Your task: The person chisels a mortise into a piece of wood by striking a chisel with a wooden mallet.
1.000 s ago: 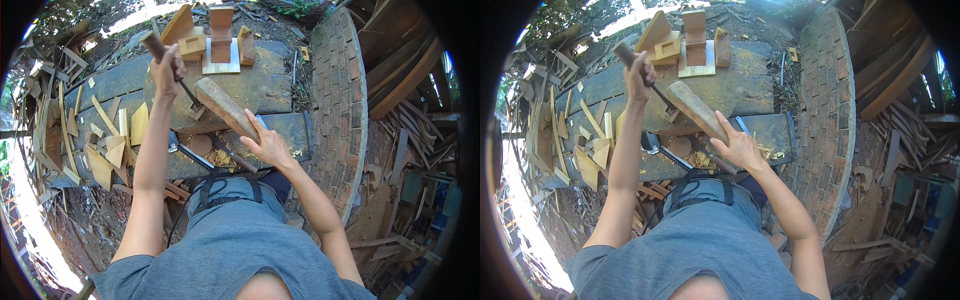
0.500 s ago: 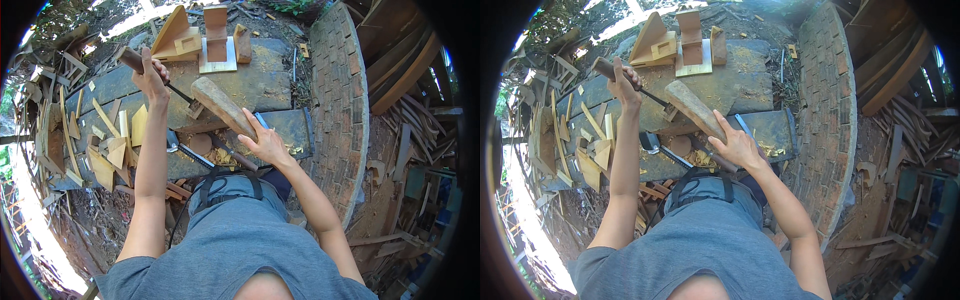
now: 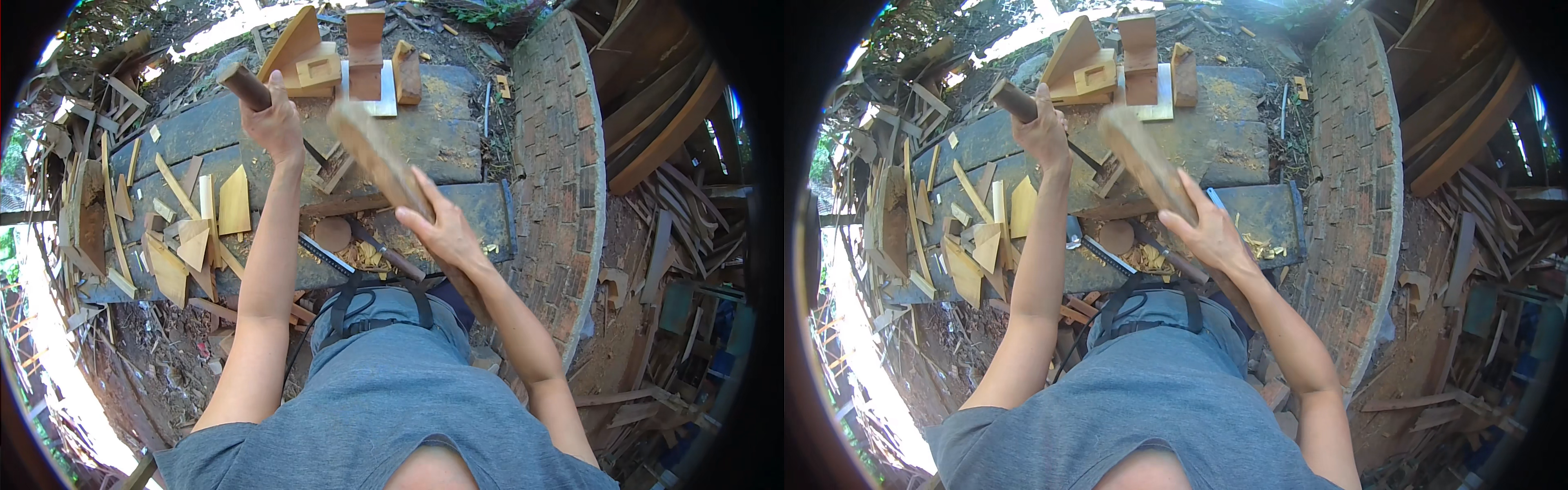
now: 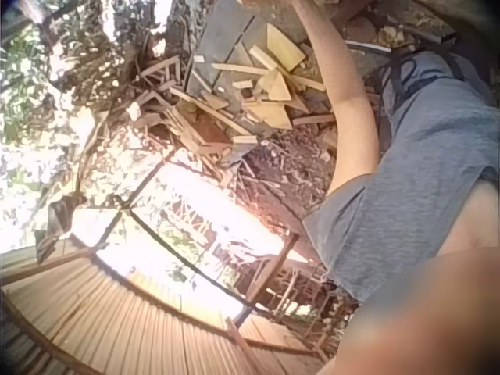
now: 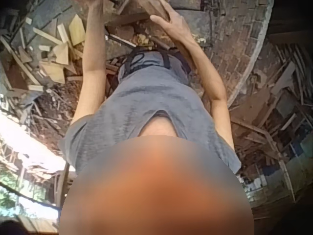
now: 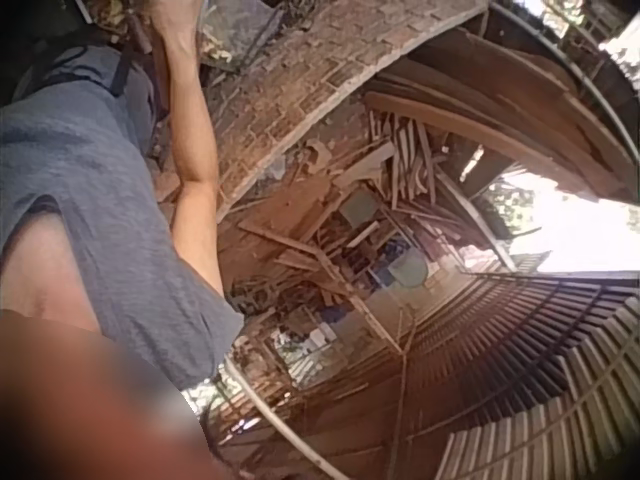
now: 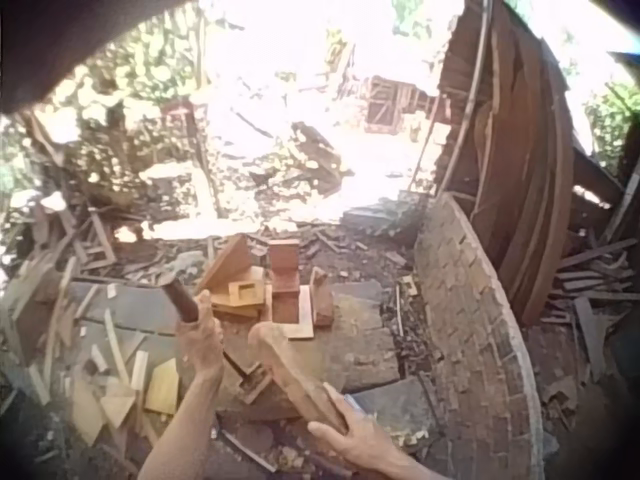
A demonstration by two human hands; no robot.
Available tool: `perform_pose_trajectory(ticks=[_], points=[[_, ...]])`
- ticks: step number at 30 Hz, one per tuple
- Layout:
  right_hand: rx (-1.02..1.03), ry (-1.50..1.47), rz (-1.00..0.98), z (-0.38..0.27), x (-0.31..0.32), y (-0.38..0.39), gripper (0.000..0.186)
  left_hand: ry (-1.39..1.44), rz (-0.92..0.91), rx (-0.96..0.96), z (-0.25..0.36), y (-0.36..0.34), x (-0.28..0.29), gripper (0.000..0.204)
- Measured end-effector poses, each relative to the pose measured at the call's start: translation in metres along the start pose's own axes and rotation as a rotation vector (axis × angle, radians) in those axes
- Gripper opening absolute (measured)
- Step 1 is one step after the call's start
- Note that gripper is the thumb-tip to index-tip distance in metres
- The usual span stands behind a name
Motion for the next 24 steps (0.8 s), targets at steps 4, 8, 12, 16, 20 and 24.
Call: perform_pose_trajectory(ticks=[4,8,12,16,20,24], points=[[0.388,-0.212,0.185,-0.101,0.041,0.001,0.083,0.028,-0.007,0.004,0.004,0.009,0.003,0.023],[0.799,-0.088,0.322,-0.185,0.061,0.008,0.083,-0.131,-0.005,-0.279,-0.005,0.019,0.003,0.023],[0.814,0.374,0.317,-0.183,0.048,-0.011,0.078,-0.218,0.005,-0.371,-0.021,0.023,0.005,0.034],[0.77,0.49,0.199,-0.192,0.046,-0.011,0.076,-0.097,-0.107,-0.235,-0.039,0.024,0.015,0.047],[0.924,0.186,0.342,-0.21,0.047,0.002,0.072,0.022,-0.231,-0.075,-0.052,0.041,0.026,0.06],[0.572,0.562,0.16,-0.173,0.047,-0.031,0.077,0.012,-0.23,-0.145,-0.023,0.03,0.012,0.059]])
Point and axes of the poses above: each hand's wrist, its own y-axis away from the middle knuckle, its own x-axis out of the back of the hand, z = x × y, the point moved 4 cm from there along -y, towards the middle knuckle, and after that the axes turned 1 degree about z, right-handed, at the moved point
